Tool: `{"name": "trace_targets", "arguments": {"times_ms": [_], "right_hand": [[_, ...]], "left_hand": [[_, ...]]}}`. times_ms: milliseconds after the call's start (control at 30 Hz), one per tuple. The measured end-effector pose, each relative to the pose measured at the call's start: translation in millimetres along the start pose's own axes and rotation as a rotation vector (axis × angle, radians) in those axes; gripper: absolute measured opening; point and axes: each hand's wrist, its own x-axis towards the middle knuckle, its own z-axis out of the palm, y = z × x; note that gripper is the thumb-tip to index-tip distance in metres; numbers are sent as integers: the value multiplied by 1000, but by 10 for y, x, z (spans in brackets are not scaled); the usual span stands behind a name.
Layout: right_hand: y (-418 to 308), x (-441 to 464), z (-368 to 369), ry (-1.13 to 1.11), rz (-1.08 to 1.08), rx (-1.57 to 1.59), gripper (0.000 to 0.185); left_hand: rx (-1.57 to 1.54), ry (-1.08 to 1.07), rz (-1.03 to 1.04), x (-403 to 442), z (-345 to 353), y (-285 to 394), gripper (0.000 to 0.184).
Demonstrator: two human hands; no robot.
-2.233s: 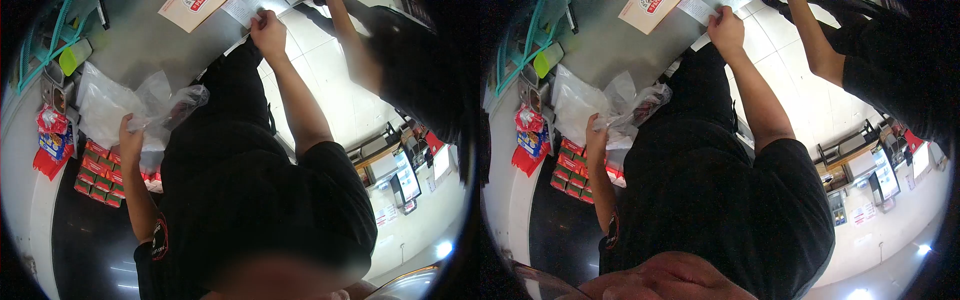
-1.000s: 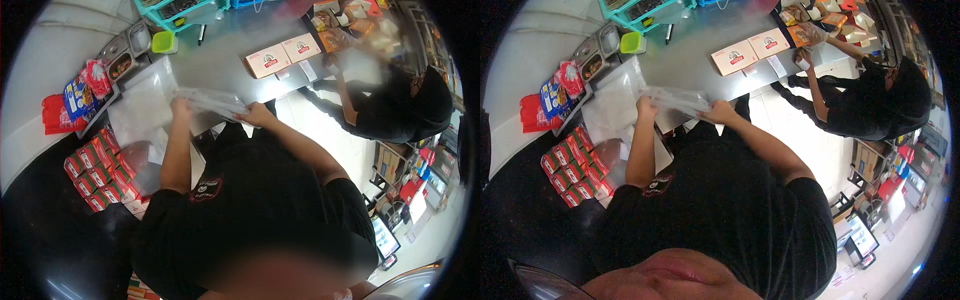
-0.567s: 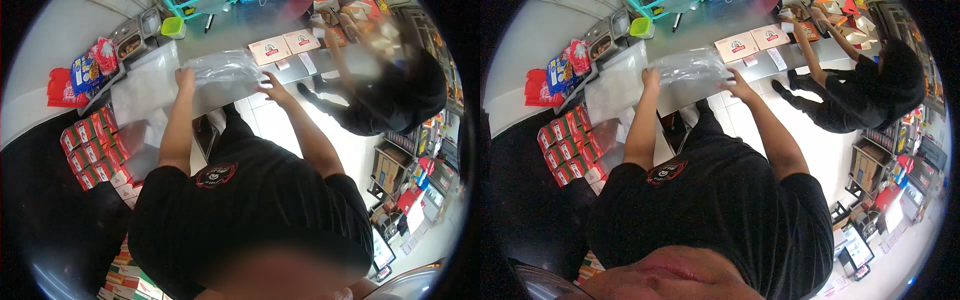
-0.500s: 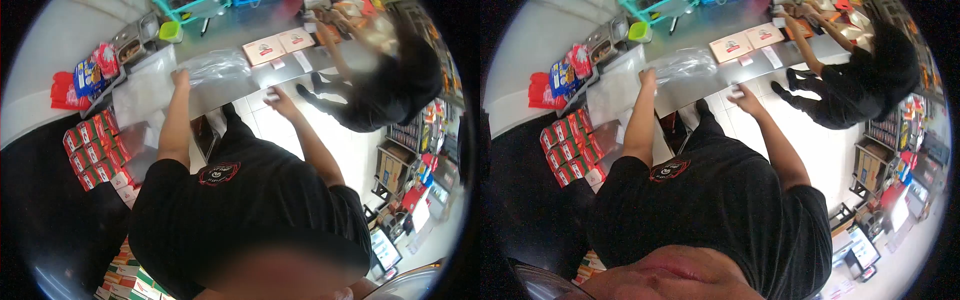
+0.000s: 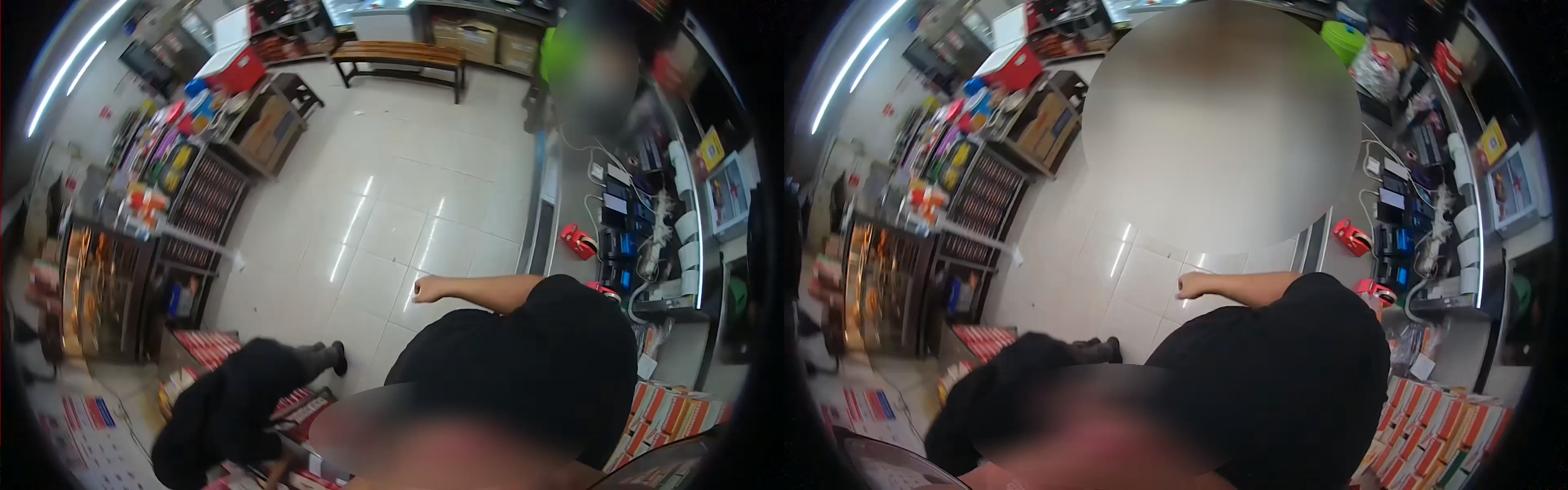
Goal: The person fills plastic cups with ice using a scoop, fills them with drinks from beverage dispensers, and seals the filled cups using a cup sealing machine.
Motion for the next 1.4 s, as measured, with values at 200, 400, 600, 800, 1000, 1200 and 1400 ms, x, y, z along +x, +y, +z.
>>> {"name": "trace_targets", "arguments": {"times_ms": [200, 400, 600, 800, 1000, 1200, 1400], "right_hand": [[379, 390, -1318, -318, 131, 617, 45], [3281, 922, -2914, 1064, 516, 575, 42], [4075, -1061, -2181, 953, 1149, 1149, 36], [3656, -972, -1390, 799, 1206, 1558, 31], [3873, 502, -2927, 846, 976, 1811, 27], [4839, 841, -5123, 1021, 782, 1733, 24], [5997, 342, -7958, 1451, 620, 1552, 19]], "left_hand": [[360, -238, 138, 655, 1088, 2221, 64], [563, -271, -14, 1921, 1943, 3533, 65], [770, -264, 55, 3308, 3361, 5730, 66], [-253, -896, 552, 2279, 8059, 10227, 58], [494, -1048, 1476, 663, 10655, 11333, 47], [1444, -908, 1161, 2609, 11101, 10707, 67], [1927, -950, 1068, 3894, 10021, 11617, 54]]}}
